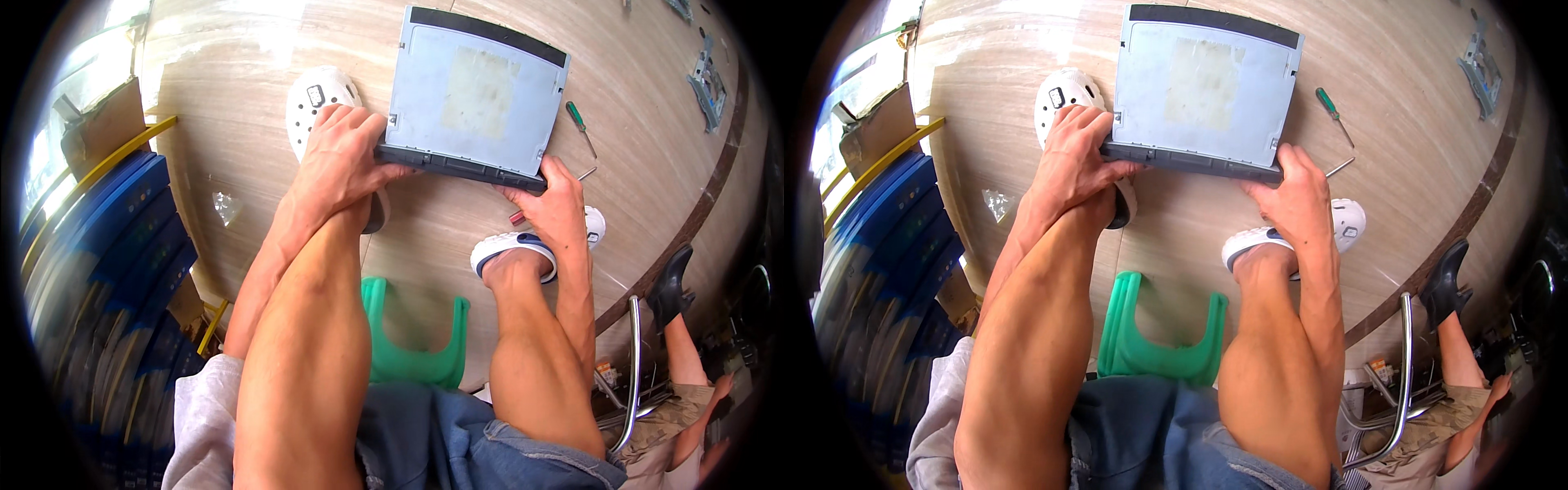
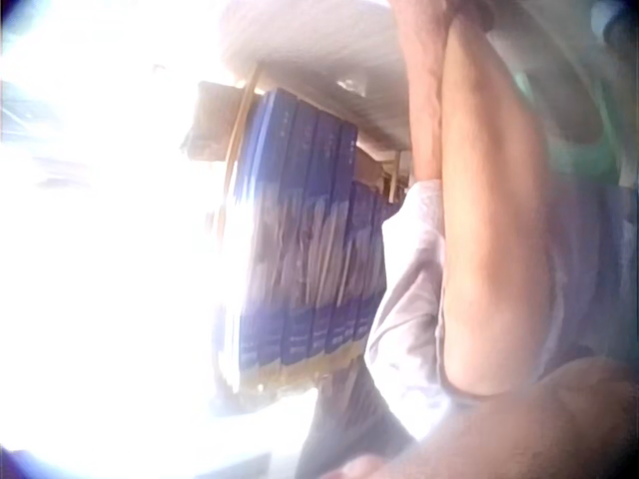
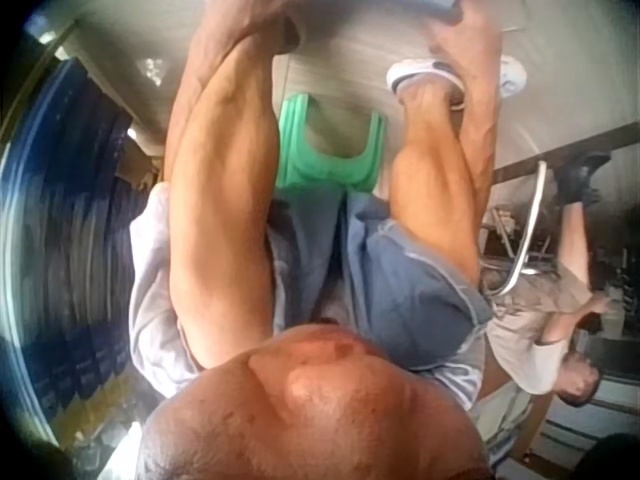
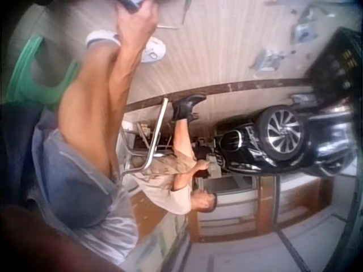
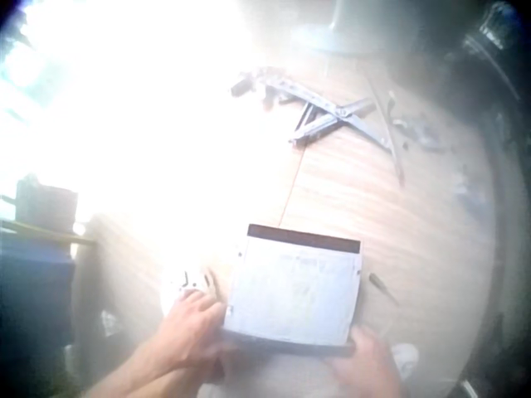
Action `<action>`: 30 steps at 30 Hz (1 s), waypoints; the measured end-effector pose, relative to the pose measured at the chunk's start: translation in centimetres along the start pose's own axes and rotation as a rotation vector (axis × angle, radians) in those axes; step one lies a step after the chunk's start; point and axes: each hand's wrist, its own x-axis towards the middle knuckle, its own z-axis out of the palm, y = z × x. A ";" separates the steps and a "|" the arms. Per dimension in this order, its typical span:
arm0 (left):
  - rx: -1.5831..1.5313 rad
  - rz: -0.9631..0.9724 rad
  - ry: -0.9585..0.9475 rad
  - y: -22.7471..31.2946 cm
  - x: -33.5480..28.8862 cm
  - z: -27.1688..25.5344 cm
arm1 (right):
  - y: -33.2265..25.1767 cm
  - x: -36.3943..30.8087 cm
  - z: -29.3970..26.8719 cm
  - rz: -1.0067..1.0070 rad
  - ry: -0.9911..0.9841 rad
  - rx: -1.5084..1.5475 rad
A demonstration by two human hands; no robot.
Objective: The person uses a screwdriver to remove screws from a car stereo unit and its metal bracket mounting frame, then detaches individual metal components.
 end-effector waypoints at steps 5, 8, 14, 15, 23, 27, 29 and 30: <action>-0.011 0.000 0.005 -0.5 -0.2 0.9 | 0.0 0.1 0.2 0.039 -0.015 -0.003; -0.016 0.017 0.007 0.0 0.3 0.4 | 0.5 0.0 -0.2 -0.011 0.008 -0.016; -0.005 -0.081 -0.015 0.1 -0.7 0.1 | 0.5 0.2 1.1 -0.017 -0.030 -0.019; -0.018 -0.093 -0.022 0.2 -0.4 0.1 | 0.4 0.1 0.5 -0.001 -0.024 -0.018; 0.007 -0.095 -0.029 0.5 -0.2 -0.1 | 0.5 0.3 0.9 0.000 -0.025 -0.011; -0.008 -0.074 -0.003 0.8 0.4 0.1 | 0.6 0.4 -0.3 0.009 -0.027 -0.022; -0.014 -0.074 -0.011 0.6 0.3 0.3 | 0.8 0.2 -0.8 0.028 -0.051 -0.002; -0.016 -0.076 -0.018 0.6 0.2 0.5 | 0.9 0.0 -1.4 0.110 -0.079 0.096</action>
